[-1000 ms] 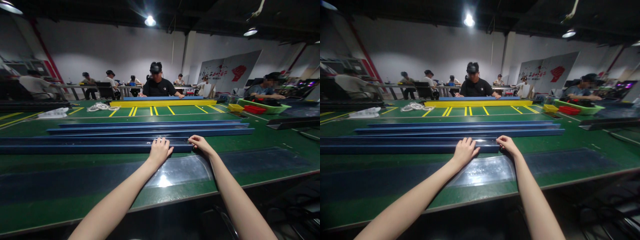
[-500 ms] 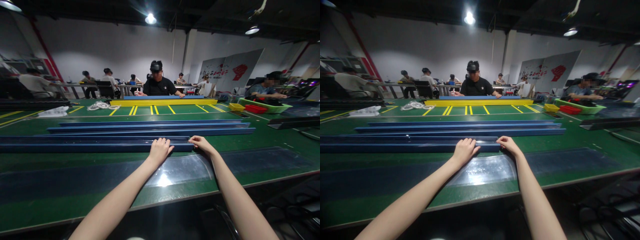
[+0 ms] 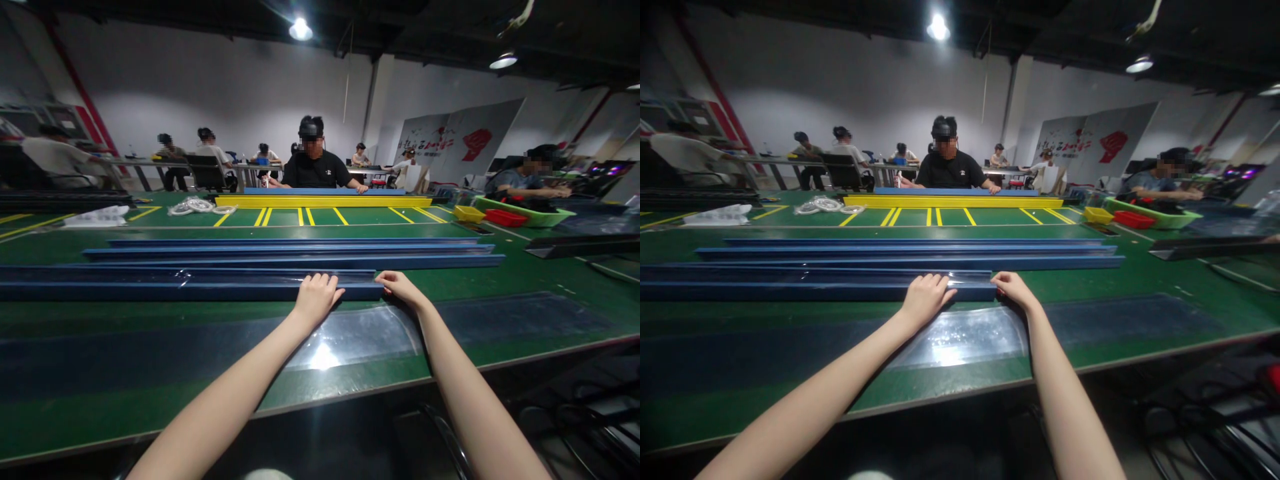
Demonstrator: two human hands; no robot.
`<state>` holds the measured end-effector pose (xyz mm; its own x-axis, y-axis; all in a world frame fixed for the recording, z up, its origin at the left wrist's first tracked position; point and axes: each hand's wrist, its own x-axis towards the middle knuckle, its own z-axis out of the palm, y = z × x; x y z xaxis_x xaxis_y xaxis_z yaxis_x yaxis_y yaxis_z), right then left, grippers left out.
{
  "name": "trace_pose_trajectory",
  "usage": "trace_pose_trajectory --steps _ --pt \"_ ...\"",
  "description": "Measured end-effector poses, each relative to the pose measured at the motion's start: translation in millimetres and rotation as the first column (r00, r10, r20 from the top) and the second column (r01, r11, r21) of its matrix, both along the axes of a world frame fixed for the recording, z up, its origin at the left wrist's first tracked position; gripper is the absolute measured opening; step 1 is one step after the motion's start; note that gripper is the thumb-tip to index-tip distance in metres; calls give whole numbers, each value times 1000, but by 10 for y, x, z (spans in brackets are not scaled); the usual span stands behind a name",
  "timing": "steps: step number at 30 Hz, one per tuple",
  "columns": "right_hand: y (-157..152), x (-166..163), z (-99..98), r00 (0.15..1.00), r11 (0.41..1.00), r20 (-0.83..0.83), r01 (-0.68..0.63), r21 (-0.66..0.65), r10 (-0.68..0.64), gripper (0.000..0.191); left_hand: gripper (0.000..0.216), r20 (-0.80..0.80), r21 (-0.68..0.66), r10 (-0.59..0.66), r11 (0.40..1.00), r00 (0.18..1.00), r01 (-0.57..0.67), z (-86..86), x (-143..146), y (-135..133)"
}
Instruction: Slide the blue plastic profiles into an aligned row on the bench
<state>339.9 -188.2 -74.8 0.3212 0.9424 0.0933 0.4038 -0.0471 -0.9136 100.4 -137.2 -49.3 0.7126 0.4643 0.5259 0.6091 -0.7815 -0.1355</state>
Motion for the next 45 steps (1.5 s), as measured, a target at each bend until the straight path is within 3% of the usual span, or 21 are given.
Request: trace_pose_trajectory --steps 45 --pt "-12 2 -21 952 993 298 90 -74 -64 16 24 -36 -2 -59 998 998 59 -44 -2 51"
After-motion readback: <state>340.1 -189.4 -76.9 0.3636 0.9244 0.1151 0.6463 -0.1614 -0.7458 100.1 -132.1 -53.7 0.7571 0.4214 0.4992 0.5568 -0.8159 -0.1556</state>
